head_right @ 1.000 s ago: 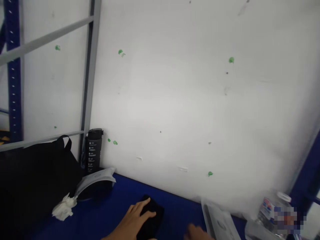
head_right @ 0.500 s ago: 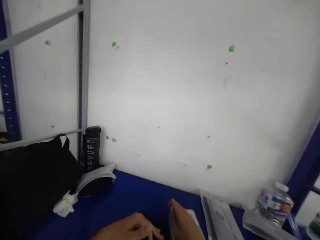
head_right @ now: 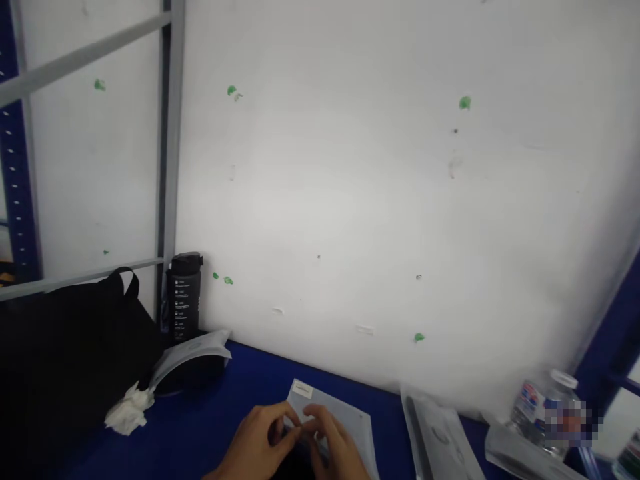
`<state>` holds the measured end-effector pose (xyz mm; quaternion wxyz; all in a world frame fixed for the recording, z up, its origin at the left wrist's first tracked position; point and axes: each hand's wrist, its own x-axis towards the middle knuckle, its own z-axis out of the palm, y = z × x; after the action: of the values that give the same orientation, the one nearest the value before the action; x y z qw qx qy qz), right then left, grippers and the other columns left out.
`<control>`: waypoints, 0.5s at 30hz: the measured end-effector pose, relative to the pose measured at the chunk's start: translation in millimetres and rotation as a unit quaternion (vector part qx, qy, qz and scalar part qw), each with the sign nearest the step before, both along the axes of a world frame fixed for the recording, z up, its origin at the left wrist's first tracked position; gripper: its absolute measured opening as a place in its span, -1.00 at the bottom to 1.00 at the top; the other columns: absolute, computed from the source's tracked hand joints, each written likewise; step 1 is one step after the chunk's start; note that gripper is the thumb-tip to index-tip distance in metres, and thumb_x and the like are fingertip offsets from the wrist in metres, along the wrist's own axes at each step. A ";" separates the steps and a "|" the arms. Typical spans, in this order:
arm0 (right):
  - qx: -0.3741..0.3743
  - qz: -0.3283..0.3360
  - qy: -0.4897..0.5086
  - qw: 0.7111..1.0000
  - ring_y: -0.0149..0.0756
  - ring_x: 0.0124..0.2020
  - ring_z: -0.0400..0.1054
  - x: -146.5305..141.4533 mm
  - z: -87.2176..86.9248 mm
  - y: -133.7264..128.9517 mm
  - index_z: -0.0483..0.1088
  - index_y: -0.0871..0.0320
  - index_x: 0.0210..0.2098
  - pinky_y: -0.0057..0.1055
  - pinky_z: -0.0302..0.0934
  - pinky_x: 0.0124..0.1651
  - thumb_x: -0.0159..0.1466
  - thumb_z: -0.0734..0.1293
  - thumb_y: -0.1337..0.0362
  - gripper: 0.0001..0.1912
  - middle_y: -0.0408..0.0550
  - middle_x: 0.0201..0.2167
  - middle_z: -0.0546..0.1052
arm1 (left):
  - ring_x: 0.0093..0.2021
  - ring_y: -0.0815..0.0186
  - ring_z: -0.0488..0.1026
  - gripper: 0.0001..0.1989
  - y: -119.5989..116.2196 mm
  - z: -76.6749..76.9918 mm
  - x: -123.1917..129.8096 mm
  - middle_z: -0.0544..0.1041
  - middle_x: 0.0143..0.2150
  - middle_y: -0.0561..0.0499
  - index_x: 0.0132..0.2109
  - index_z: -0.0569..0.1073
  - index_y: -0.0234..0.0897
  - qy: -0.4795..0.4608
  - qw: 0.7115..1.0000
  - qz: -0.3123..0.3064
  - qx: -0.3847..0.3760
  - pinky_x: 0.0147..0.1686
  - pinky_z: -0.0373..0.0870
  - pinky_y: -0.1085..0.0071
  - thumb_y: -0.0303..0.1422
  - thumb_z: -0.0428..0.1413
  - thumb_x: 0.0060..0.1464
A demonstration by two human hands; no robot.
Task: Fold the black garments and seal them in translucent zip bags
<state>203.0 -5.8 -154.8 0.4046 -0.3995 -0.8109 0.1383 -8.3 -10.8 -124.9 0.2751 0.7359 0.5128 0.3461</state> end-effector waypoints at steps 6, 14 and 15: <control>0.112 -0.006 0.045 0.993 -0.30 -0.20 0.59 -6.9 -3.0 1.0 0.46 0.09 -0.03 -0.48 0.50 -0.08 0.50 0.26 0.21 -0.83 0.01 -0.22 0.62 | 0.01 0.18 0.48 -0.91 1.8 10.5 -2.9 0.49 -0.06 -0.03 -0.26 0.63 -0.14 0.005 0.996 0.002 0.088 0.22 0.33 0.19 -0.35 0.21 0.19; 0.129 0.061 0.067 0.987 -0.31 -0.17 0.54 -15.5 14.9 -7.2 0.43 0.07 -0.11 -0.51 0.45 -0.08 0.48 0.25 0.31 -0.88 0.01 -0.18 0.55 | 0.02 0.26 0.52 -0.70 1.5 -1.7 -5.2 0.58 -0.01 0.01 -0.29 0.56 -0.19 -0.041 0.981 -0.103 0.162 0.10 0.43 0.32 -0.69 0.07 0.07; 0.130 0.046 0.048 0.989 -0.28 -0.14 0.53 -12.3 13.8 -7.1 0.45 0.07 -0.11 -0.46 0.45 -0.05 0.47 0.25 0.32 -0.87 0.03 -0.17 0.55 | 0.03 0.27 0.53 -0.66 4.0 -7.8 -5.5 0.59 0.01 0.02 -0.28 0.59 -0.18 -0.039 0.979 -0.102 0.173 0.11 0.43 0.32 -0.70 0.05 0.08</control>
<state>190.6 -12.9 -141.0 0.4844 -0.2984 -0.8195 0.0692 -13.8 -6.8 -132.7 0.1972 0.8069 0.3559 0.4282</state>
